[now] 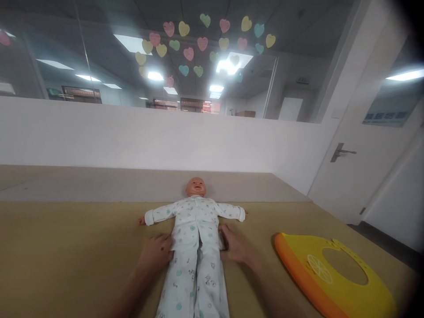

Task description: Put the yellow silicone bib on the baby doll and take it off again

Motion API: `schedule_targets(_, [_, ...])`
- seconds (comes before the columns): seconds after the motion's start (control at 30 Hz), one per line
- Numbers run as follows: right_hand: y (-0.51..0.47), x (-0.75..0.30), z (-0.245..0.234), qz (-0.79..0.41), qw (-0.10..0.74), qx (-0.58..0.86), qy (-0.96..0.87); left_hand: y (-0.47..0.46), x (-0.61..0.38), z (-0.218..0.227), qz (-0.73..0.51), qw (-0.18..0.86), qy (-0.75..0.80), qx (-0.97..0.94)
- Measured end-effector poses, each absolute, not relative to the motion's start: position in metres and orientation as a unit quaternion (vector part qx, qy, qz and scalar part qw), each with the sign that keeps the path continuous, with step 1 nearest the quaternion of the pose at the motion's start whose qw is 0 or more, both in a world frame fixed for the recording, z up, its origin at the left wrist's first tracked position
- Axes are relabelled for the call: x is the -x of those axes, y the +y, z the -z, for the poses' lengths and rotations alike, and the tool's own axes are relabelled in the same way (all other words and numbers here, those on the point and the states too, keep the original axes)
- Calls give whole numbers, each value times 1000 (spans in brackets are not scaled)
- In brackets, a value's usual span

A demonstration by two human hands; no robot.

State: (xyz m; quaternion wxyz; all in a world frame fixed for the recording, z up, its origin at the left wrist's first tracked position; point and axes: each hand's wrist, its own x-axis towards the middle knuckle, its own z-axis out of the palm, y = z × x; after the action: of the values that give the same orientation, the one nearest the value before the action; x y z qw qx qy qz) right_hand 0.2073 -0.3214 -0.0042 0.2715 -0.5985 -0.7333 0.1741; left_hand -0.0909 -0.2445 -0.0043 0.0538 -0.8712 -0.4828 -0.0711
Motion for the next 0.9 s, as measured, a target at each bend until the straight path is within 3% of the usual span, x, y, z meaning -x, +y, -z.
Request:
schedule_targets(0.23, [-314,-195,21,-26,263,637,-724,-239,98,2,76,49,-494,865])
schedule_targets(0.5, [-316,-192,16,-8,289,631,-720,-234,103,6,142,75,-529,834])
schedule_targets(0.73, [-322,-198,13,-82,198,620,-755,-231,105,8,105,45,-463,879])
schedule_targets(0.9, [-329,-197,11,-70,175,662,-725,-230,107,10,103,15,-478,872])
